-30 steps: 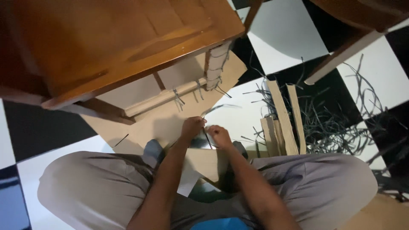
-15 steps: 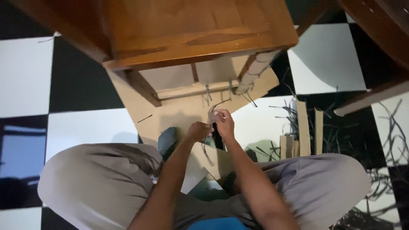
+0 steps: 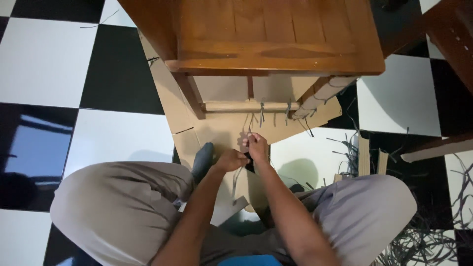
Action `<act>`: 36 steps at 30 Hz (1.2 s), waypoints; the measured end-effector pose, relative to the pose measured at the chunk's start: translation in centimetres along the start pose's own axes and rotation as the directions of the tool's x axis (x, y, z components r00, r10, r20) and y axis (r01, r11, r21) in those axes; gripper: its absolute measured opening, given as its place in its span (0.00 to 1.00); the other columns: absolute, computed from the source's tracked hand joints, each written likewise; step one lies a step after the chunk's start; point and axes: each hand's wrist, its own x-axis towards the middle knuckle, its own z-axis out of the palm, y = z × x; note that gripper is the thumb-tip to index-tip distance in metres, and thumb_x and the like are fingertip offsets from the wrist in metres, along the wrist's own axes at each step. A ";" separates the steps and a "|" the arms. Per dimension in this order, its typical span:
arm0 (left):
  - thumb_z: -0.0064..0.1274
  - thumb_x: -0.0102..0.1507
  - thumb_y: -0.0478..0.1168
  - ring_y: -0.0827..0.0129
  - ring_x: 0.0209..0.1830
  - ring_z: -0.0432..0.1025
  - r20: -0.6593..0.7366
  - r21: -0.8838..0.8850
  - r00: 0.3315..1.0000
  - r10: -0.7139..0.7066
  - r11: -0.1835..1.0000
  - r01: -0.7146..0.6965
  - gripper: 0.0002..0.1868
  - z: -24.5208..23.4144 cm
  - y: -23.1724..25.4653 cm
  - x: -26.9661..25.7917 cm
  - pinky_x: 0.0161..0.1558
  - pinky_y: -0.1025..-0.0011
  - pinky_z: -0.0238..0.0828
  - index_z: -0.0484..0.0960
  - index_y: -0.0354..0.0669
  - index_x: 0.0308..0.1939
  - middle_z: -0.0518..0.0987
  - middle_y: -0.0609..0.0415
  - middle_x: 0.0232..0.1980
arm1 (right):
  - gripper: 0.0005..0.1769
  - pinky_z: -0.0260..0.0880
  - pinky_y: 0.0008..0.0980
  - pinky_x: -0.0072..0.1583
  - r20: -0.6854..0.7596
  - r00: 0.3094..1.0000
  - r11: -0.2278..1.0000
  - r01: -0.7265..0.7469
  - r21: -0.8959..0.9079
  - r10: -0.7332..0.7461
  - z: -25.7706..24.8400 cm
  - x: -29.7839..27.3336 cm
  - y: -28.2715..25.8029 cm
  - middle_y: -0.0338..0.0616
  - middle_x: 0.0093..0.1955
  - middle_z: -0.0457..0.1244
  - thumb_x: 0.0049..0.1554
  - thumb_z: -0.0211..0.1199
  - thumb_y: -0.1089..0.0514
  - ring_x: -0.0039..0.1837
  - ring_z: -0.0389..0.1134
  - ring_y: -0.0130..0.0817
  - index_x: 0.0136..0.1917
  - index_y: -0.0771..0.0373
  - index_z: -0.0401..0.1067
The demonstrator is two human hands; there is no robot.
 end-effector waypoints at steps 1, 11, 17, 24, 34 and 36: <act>0.55 0.61 0.50 0.41 0.49 0.78 0.006 0.132 0.995 0.101 0.986 -0.101 0.16 -0.9 1.7 -1.1 0.52 0.50 0.73 0.89 0.45 0.43 0.86 0.39 0.41 | 0.14 0.74 0.31 0.48 0.024 1.000 0.999 -0.007 0.045 0.006 -0.1 -0.3 -0.5 0.41 0.41 0.73 0.62 0.55 0.52 0.41 0.74 0.28 0.56 0.54 0.79; 0.51 0.63 0.34 0.58 0.53 0.74 -0.462 0.738 0.481 0.745 0.624 -0.258 0.18 -5.9 0.1 7.8 0.53 0.61 0.69 0.76 0.56 0.57 0.77 0.56 0.48 | 0.20 0.67 0.31 0.41 0.138 0.978 0.943 -0.189 0.272 0.156 -0.5 -2.0 -2.8 0.45 0.41 0.67 0.64 0.51 0.60 0.40 0.62 0.28 0.66 0.70 0.70; 0.56 0.60 0.36 0.59 0.55 0.75 -0.331 0.758 0.653 0.681 0.604 -0.245 0.21 -10.8 4.8 9.2 0.60 0.60 0.67 0.78 0.52 0.58 0.78 0.54 0.52 | 0.21 0.62 0.18 0.35 0.178 0.959 0.847 -0.277 0.453 0.219 -0.7 -3.8 -6.9 0.39 0.39 0.64 0.63 0.52 0.61 0.35 0.59 0.19 0.68 0.69 0.67; 0.58 0.60 0.44 0.51 0.44 0.79 -0.347 0.594 0.668 0.658 0.705 -0.386 0.16 -11.9 6.3 9.0 0.57 0.58 0.68 0.83 0.51 0.51 0.82 0.50 0.41 | 0.22 0.59 0.23 0.34 0.199 0.951 0.821 -0.304 0.483 0.235 -0.4 -1.5 -8.8 0.39 0.40 0.65 0.64 0.53 0.59 0.34 0.59 0.23 0.70 0.67 0.65; 0.42 0.69 0.49 0.63 0.29 0.78 -0.492 0.661 0.568 0.660 0.708 -0.250 0.15 -10.0 2.7 13.5 0.50 0.67 0.69 0.83 0.55 0.35 0.78 0.57 0.26 | 0.04 0.54 0.16 0.32 0.339 0.913 0.688 -0.398 0.606 0.229 1.9 3.1 -9.9 0.28 0.37 0.58 0.63 0.50 0.59 0.34 0.57 0.19 0.48 0.50 0.65; 0.33 0.75 0.53 0.63 0.30 0.78 -0.468 0.654 0.595 0.653 0.709 -0.264 0.25 -10.1 4.3 12.6 0.51 0.68 0.66 0.81 0.55 0.31 0.77 0.55 0.25 | 0.05 0.53 0.17 0.32 0.360 0.898 0.666 -0.431 0.609 0.253 2.0 3.7 -9.6 0.27 0.35 0.57 0.62 0.50 0.61 0.33 0.56 0.19 0.46 0.51 0.64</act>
